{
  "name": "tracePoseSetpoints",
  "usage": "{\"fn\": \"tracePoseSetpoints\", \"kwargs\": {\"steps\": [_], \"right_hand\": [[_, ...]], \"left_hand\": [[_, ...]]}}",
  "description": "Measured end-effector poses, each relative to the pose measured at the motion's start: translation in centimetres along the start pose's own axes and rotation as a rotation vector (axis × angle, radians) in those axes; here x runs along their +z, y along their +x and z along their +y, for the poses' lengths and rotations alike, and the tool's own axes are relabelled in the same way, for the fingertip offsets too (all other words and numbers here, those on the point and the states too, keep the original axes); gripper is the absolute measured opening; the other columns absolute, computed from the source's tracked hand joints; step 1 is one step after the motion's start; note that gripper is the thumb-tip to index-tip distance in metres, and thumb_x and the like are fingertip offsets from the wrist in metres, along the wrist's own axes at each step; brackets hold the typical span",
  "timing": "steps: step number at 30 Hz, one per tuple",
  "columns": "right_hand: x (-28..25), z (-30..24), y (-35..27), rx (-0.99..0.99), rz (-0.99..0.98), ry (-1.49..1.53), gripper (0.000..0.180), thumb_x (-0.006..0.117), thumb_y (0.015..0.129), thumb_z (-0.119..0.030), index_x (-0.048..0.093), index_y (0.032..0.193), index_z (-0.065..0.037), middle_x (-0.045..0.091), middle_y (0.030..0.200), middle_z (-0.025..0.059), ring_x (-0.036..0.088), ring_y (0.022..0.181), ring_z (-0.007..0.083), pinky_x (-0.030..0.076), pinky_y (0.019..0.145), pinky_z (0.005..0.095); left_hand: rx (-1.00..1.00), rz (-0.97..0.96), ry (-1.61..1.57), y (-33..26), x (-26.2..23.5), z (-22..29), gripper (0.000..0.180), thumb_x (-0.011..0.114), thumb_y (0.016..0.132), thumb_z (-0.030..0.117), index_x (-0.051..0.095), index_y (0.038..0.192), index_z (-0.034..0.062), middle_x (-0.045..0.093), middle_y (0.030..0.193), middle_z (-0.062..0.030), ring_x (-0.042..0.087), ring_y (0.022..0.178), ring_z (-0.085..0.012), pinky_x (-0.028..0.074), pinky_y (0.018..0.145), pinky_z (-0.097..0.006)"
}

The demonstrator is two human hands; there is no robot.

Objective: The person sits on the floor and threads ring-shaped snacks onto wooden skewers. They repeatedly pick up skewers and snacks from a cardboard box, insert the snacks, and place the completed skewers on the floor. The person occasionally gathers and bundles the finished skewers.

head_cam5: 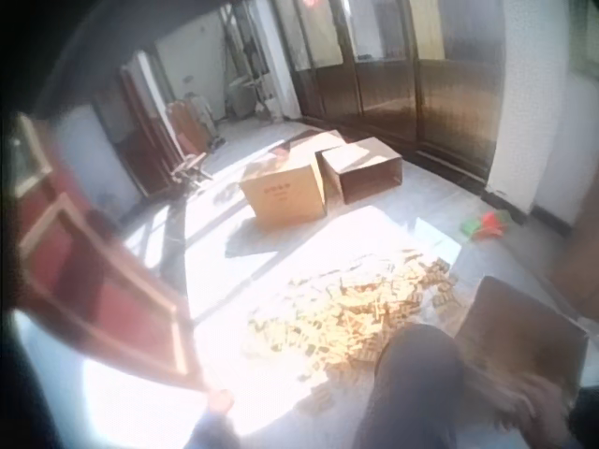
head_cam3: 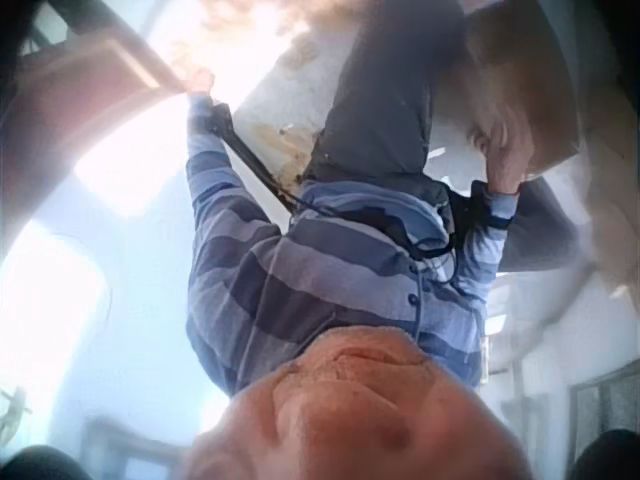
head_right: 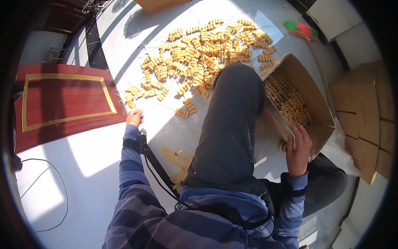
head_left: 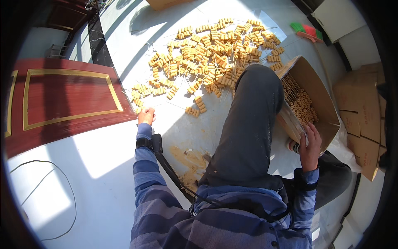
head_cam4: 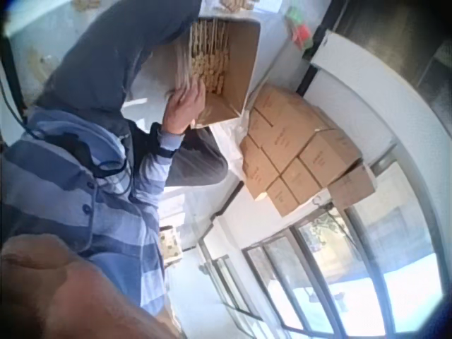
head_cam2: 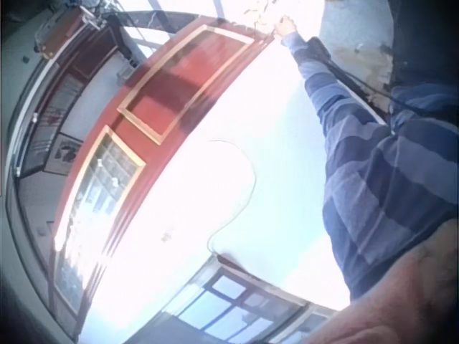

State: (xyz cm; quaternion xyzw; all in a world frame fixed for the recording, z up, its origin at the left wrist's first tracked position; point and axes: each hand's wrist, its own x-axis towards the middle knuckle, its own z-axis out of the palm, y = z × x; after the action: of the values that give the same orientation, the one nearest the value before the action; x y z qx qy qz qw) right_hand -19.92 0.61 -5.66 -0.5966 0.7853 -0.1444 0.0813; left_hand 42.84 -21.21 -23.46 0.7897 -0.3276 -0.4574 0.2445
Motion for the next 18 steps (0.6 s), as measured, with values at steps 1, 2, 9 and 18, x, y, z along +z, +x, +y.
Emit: {"fn": "tracePoseSetpoints", "kwargs": {"steps": [1, 2, 9, 18], "right_hand": [[-0.1, -0.5, 0.2, 0.018, -0.036, -0.028, 0.032, 0.059, 0.098, -0.011, 0.061, 0.129, -0.005, 0.056, 0.138, 0.0168, 0.052, 0.128, 0.0348, 0.04, 0.108, 0.0423], [-0.1, -1.1, 0.4, -0.009, -0.053, -0.026, 0.032, 0.06, 0.097, -0.01, 0.061, 0.129, -0.005, 0.056, 0.138, 0.0168, 0.052, 0.128, 0.0349, 0.041, 0.108, 0.0423], [-0.2, -4.2, 2.6, -0.026, -0.151, -0.018, 0.034, 0.065, 0.089, 0.001, 0.062, 0.122, -0.004, 0.059, 0.129, 0.0194, 0.057, 0.119, 0.0384, 0.046, 0.099, 0.0443], [-0.2, -4.1, 3.6, 0.116, -0.308, 0.009, 0.032, 0.064, 0.088, 0.002, 0.064, 0.119, -0.005, 0.061, 0.126, 0.0188, 0.058, 0.118, 0.0383, 0.047, 0.099, 0.0449]], "left_hand": [[-0.059, 0.007, -0.018, 0.3, 1.6, -2.0, 0.033, 0.07, 0.088, 0.021, 0.064, 0.112, -0.0004, 0.069, 0.095, -0.0103, 0.067, 0.077, -0.0167, 0.056, 0.06, -0.031], [-0.068, 0.013, -0.028, 0.6, 3.4, -3.0, 0.036, 0.07, 0.089, 0.023, 0.063, 0.114, -0.0007, 0.068, 0.098, -0.0106, 0.068, 0.076, -0.0165, 0.057, 0.062, -0.03], [0.271, 0.11, 0.588, 8.1, 14.6, 7.7, 0.089, 0.076, 0.08, 0.049, 0.043, 0.142, -0.0053, 0.044, 0.146, -0.0289, 0.046, 0.134, -0.0401, 0.038, 0.112, -0.043], [0.007, 0.074, 0.754, 13.2, 26.1, 11.8, 0.09, 0.073, 0.084, 0.043, 0.032, 0.15, -0.002, 0.041, 0.152, -0.0248, 0.041, 0.141, -0.0373, 0.035, 0.115, -0.044]]}}
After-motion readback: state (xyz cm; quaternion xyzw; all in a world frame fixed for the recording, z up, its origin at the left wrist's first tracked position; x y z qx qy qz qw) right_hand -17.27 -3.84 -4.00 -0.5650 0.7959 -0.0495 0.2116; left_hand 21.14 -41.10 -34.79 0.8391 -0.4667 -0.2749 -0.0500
